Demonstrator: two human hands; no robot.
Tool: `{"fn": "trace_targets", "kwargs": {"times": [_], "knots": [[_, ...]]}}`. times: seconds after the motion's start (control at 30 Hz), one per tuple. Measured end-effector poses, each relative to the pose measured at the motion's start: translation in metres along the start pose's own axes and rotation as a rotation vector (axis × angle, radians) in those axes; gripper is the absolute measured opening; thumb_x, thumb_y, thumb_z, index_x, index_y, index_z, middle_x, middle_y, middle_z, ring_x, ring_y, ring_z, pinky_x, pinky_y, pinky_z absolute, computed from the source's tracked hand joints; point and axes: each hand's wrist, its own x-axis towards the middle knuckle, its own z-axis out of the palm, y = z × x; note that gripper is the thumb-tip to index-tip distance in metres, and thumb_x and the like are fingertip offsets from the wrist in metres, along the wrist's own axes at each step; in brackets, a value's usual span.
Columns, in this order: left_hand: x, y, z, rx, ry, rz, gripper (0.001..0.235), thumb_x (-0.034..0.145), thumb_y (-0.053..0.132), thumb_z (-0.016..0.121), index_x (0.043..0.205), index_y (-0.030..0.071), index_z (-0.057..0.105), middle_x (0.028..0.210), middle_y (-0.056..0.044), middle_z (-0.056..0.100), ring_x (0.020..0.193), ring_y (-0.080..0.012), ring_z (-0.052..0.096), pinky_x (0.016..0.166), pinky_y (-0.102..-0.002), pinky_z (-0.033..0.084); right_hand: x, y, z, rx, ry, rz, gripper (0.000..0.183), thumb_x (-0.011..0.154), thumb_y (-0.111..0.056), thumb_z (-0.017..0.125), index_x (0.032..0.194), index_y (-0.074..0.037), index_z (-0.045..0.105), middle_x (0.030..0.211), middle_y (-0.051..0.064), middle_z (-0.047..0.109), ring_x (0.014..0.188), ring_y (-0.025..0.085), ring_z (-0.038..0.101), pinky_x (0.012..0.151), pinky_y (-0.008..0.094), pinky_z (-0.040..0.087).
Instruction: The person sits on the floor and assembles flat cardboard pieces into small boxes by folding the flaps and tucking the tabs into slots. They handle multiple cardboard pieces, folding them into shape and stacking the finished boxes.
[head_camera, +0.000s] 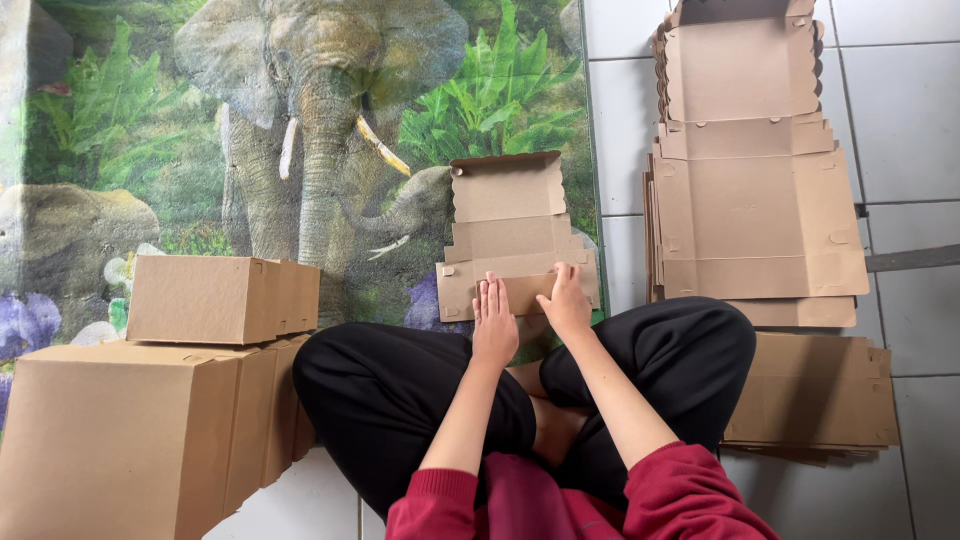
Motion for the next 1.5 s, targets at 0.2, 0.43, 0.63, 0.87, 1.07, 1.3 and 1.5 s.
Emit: {"fn": "trace_targets", "kwargs": {"times": [0.2,0.43,0.63,0.87,1.07,1.3,1.5], "knots": [[0.008,-0.012,0.041,0.116,-0.059,0.018,0.082,0.091,0.033,0.053,0.152,0.002,0.006,0.158,-0.018,0.001,0.146,-0.0306,0.003,0.117,-0.044,0.006,-0.013,0.014,0.035,-0.249,0.067,-0.389,0.051,0.084,0.008,0.045,0.133,-0.005,0.044,0.126,0.017,0.045,0.114,0.032,0.053,0.093,0.042,0.049],[0.008,-0.006,0.008,0.084,-0.203,0.043,0.066,0.095,0.016,0.035,0.151,0.001,0.004,0.158,-0.020,-0.007,0.146,-0.0347,-0.005,0.117,-0.044,0.004,-0.034,0.001,0.042,-0.383,-0.256,-0.591,0.084,0.075,0.012,0.046,0.150,0.005,0.008,0.155,0.023,0.013,0.143,0.036,0.013,0.116,0.046,0.019],[0.010,-0.006,0.013,0.081,-0.227,0.031,0.066,0.093,0.009,0.031,0.151,0.002,0.001,0.157,-0.020,-0.009,0.146,-0.0356,-0.006,0.117,-0.045,0.004,-0.019,0.008,0.060,-0.339,-0.319,-0.484,0.089,0.074,0.011,0.041,0.150,0.002,-0.003,0.158,0.019,-0.002,0.146,0.033,0.003,0.117,0.046,0.011],[0.015,-0.006,0.013,0.106,-0.181,0.030,0.066,0.092,0.007,0.030,0.151,0.003,0.003,0.158,-0.020,-0.004,0.146,-0.0345,-0.002,0.116,-0.044,0.007,-0.015,0.004,0.055,-0.320,-0.253,-0.385,0.087,0.075,0.011,0.039,0.151,0.001,-0.002,0.158,0.018,-0.001,0.145,0.032,0.006,0.117,0.044,0.013],[0.017,-0.009,0.018,0.079,-0.253,0.017,0.073,0.094,0.022,0.039,0.151,0.001,-0.003,0.158,-0.019,-0.010,0.146,-0.0331,-0.006,0.117,-0.042,0.001,-0.005,0.009,0.056,-0.222,-0.266,-0.271,0.095,0.068,0.012,0.040,0.150,-0.001,-0.006,0.158,0.017,-0.006,0.146,0.034,0.002,0.117,0.047,0.012],[0.022,-0.014,0.033,-0.010,-0.331,0.000,0.103,0.085,0.057,0.049,0.150,0.002,-0.009,0.157,-0.017,-0.017,0.145,-0.0321,-0.013,0.118,-0.042,-0.005,0.007,0.013,0.048,-0.208,-0.232,-0.133,0.102,0.065,0.009,0.045,0.151,-0.004,-0.010,0.159,0.015,-0.009,0.146,0.033,-0.003,0.115,0.056,0.009],[0.018,-0.011,0.021,-0.021,-0.326,-0.007,0.103,0.086,0.057,0.050,0.150,0.003,-0.009,0.157,-0.015,-0.016,0.145,-0.0311,-0.015,0.117,-0.042,-0.009,0.008,0.012,0.057,-0.364,-0.283,-0.107,0.101,0.077,-0.001,0.056,0.149,-0.003,-0.014,0.157,0.015,-0.020,0.145,0.031,-0.012,0.115,0.055,0.007]]}}
